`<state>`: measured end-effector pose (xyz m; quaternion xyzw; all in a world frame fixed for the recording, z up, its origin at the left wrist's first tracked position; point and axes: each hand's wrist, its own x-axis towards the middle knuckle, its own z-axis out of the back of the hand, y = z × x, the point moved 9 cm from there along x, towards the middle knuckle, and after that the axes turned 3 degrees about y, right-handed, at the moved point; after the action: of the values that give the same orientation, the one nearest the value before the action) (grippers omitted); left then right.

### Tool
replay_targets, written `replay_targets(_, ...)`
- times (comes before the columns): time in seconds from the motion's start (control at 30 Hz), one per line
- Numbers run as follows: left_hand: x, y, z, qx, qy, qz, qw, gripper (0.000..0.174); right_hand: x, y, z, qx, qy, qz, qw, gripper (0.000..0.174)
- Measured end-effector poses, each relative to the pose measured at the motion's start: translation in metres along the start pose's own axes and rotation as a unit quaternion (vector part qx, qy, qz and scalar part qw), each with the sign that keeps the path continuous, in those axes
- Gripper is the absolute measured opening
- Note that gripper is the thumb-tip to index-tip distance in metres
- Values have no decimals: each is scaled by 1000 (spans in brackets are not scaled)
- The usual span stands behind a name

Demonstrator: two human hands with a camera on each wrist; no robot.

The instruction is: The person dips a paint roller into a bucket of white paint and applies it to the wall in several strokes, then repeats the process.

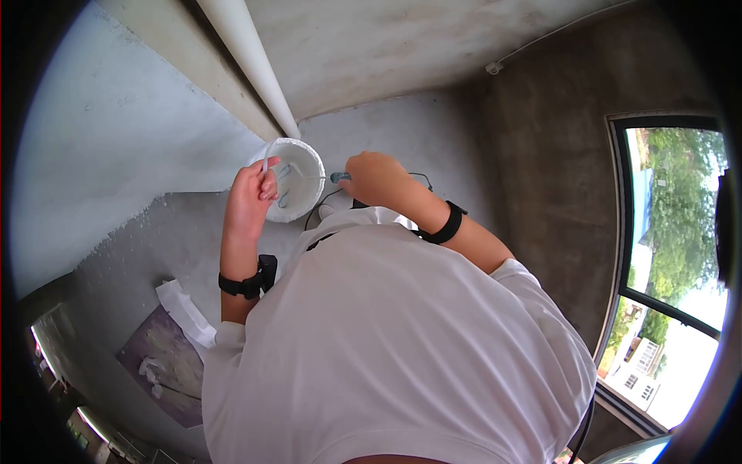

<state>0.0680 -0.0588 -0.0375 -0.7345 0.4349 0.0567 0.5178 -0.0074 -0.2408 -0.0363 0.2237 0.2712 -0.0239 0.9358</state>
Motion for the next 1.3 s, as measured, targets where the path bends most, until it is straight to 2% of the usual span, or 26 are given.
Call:
replay_targets(0.1,-2,-2,0,-2,1,-3,1000,45,-16,-8,11,38,11,-31,999,33)
replay_targets(0.17,-4,-5,-3,-1,3,-9,1000,45,-25,-14,18,65,-27,-32,997,34)
replay_targets(0.5,-8,-8,-4,-42,17,5,999,45,-55,-28,10,129,-97,-34,986,30)
replay_targets(0.6,-8,-8,-7,-60,19,8,998,45,-64,-29,16,189,-67,-72,977,28)
replay_targets(0.67,-8,-9,-8,-64,23,7,998,45,-63,-33,8,219,-11,-87,972,28)
replay_targets(0.87,-9,-11,-13,-71,51,4,996,47,-72,-42,9,195,-81,-64,975,30)
replay_targets(0.97,-12,-18,-20,-57,54,-9,997,48,-80,-44,12,238,-46,-94,965,31)
replay_targets(1.07,-13,-19,-22,-56,55,-2,997,49,-80,-47,10,224,-23,-111,968,30)
replay_targets(1.3,-11,-18,-26,-74,77,-4,994,49,-88,-45,17,215,-61,-81,971,29)
